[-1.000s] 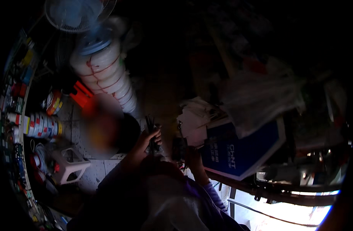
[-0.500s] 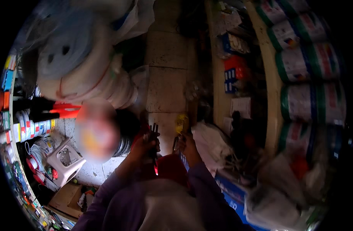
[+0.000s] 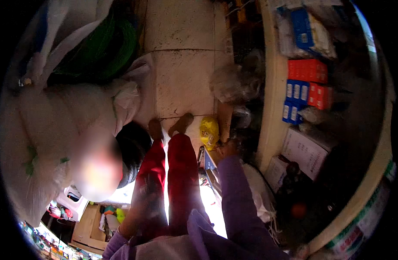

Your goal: The person sits on the floor and assembles a brass door lock using a screwdriver and various small parts. They then pack the assembled lock and other hardware into a plastic bag, walk through a hardware store aisle, and briefly sweep the floor with a broom.

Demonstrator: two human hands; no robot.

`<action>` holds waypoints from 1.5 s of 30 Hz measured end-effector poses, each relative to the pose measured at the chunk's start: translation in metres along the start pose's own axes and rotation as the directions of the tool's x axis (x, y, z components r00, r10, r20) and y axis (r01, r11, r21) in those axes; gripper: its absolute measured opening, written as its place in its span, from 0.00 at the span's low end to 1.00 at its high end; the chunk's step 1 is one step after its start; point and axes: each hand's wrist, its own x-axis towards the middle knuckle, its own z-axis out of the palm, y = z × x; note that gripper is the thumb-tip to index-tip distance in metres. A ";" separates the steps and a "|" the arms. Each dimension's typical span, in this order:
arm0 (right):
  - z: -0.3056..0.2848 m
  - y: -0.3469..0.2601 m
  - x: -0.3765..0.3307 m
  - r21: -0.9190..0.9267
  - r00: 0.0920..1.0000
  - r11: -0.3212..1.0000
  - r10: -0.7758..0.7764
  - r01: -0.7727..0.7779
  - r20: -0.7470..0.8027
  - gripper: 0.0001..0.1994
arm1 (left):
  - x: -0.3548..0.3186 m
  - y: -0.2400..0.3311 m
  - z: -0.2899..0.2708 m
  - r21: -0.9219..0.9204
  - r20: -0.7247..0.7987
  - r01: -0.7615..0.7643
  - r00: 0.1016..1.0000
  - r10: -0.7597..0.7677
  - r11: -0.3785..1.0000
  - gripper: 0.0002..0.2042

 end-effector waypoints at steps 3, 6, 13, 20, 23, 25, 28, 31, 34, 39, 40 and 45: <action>-0.013 -0.023 0.033 0.054 0.993 0.995 -0.076 0.081 -0.094 0.10 | 0.003 0.031 0.025 0.103 -0.004 0.009 1.000 -0.009 0.995 0.14; -0.015 -0.030 0.037 0.088 0.993 0.993 -0.070 0.078 -0.093 0.09 | 0.011 0.059 0.054 0.137 0.036 0.002 0.999 -0.007 0.991 0.15; 0.054 -0.032 -0.084 -0.026 0.868 0.985 0.162 -0.170 0.470 0.09 | -0.002 0.126 0.140 -0.292 0.360 -0.041 0.921 0.149 0.956 0.18; 0.131 -0.136 -0.305 -0.328 0.539 0.689 -0.108 0.647 0.835 0.06 | -0.037 0.207 0.197 -0.465 0.377 -0.219 0.828 0.415 0.858 0.19; 0.156 -0.153 -0.326 -0.255 0.388 0.610 -0.093 0.750 0.917 0.10 | -0.044 0.243 0.206 -0.509 0.315 -0.290 0.813 0.489 0.811 0.18; 0.173 -0.170 -0.334 -0.304 0.362 0.480 -0.031 0.823 0.932 0.13 | -0.047 0.268 0.216 -0.511 0.253 -0.333 0.823 0.509 0.792 0.16; 0.222 -0.195 -0.334 -0.311 0.398 0.555 -0.041 0.772 0.916 0.11 | -0.035 0.309 0.221 -0.565 0.233 -0.342 0.807 0.543 0.751 0.10; 0.289 -0.238 -0.347 -0.372 0.461 0.781 0.121 0.502 0.879 0.12 | -0.036 0.356 0.219 -0.543 0.224 -0.412 0.769 0.599 0.732 0.07; 0.373 -0.276 -0.394 -0.291 0.463 0.902 0.120 0.318 0.878 0.14 | -0.049 0.416 0.230 -0.351 0.123 -0.559 0.768 0.629 0.751 0.09; 0.520 -0.332 -0.455 -0.173 0.063 0.972 0.165 0.156 0.984 0.15 | -0.058 0.513 0.252 0.035 0.095 -0.811 0.584 0.806 0.584 0.09; 0.546 -0.341 -0.467 -0.174 0.012 0.970 0.175 0.170 0.985 0.15 | -0.063 0.539 0.256 0.074 0.125 -0.836 0.549 0.826 0.544 0.11; 0.642 -0.368 -0.476 -0.161 -0.088 0.919 0.206 0.360 0.975 0.16 | -0.062 0.643 0.272 0.054 0.007 -0.859 0.511 0.860 0.510 0.12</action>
